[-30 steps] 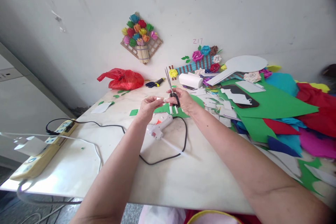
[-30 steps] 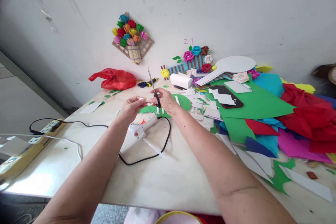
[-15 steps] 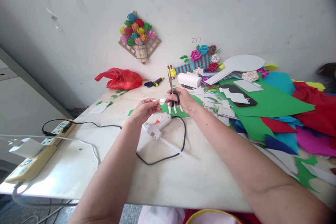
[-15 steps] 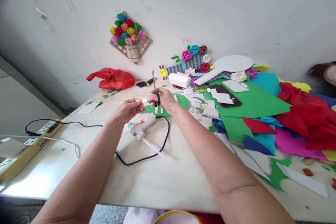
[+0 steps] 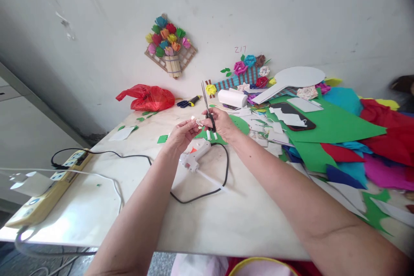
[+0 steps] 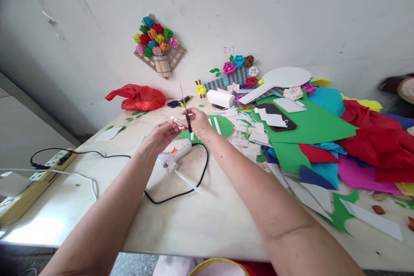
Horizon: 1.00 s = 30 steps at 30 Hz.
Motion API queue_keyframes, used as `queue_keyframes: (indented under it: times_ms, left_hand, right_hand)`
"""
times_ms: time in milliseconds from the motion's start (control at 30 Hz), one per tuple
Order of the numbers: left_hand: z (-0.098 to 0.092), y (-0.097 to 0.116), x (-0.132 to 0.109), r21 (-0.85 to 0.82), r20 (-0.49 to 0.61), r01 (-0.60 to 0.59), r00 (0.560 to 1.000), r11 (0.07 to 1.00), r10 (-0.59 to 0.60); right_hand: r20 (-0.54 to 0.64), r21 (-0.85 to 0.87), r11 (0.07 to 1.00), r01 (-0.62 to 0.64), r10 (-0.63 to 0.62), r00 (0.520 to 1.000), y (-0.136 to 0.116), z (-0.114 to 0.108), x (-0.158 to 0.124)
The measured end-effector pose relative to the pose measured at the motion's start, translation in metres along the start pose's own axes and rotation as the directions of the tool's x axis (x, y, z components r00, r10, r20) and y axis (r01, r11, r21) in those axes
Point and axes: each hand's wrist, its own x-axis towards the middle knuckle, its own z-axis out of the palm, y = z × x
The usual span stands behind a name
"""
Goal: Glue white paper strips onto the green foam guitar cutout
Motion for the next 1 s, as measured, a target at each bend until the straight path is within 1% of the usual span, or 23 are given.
queue_keyframes:
  times_ms: [100,200,300,400,467,567,633,700,833,1000]
  left_hand:
    - [0.003,-0.006,0.003,0.015,-0.104,-0.021,0.994,1.0,0.023]
    - [0.004,-0.006,0.004,0.099,-0.137,-0.087,0.985,0.991,0.1]
    - [0.003,-0.001,0.001,0.225,-0.115,-0.139,0.979,0.964,0.168]
    - [0.001,0.006,-0.003,0.352,-0.077,-0.145,0.98,0.925,0.183]
    - [-0.002,0.008,-0.004,0.412,-0.045,-0.155,0.981,0.898,0.19]
    - [-0.009,0.008,-0.003,0.442,-0.001,-0.176,0.981,0.88,0.196]
    - [-0.014,0.007,-0.002,0.442,0.029,-0.186,0.981,0.877,0.193]
    - [-0.017,0.007,-0.003,0.448,0.059,-0.194,0.98,0.873,0.187]
    - [-0.018,0.006,-0.003,0.471,0.096,-0.206,0.979,0.858,0.182]
    - [-0.02,0.002,0.0,0.456,0.081,-0.2,0.98,0.867,0.183]
  right_hand:
    - [-0.027,-0.029,0.999,0.018,-0.019,0.999,0.001,0.005,-0.001]
    - [0.014,-0.054,0.998,0.031,-0.031,0.999,0.0,0.006,-0.003]
    - [0.097,-0.096,0.995,0.004,0.006,0.995,-0.006,-0.002,-0.003]
    - [0.187,-0.196,0.98,-0.035,0.072,0.98,-0.011,-0.017,-0.002]
    - [0.268,-0.279,0.96,0.001,0.076,0.96,-0.012,-0.028,0.001]
    - [0.37,-0.404,0.912,0.072,0.091,0.924,-0.011,-0.04,0.006]
    - [0.42,-0.485,0.865,0.127,0.103,0.902,-0.01,-0.045,0.008]
    - [0.437,-0.587,0.789,0.182,0.12,0.891,-0.01,-0.049,0.009]
    - [0.428,-0.752,0.606,0.26,0.149,0.892,-0.017,-0.052,0.007]
    - [0.418,-0.849,0.415,0.327,0.148,0.896,-0.026,-0.049,0.003]
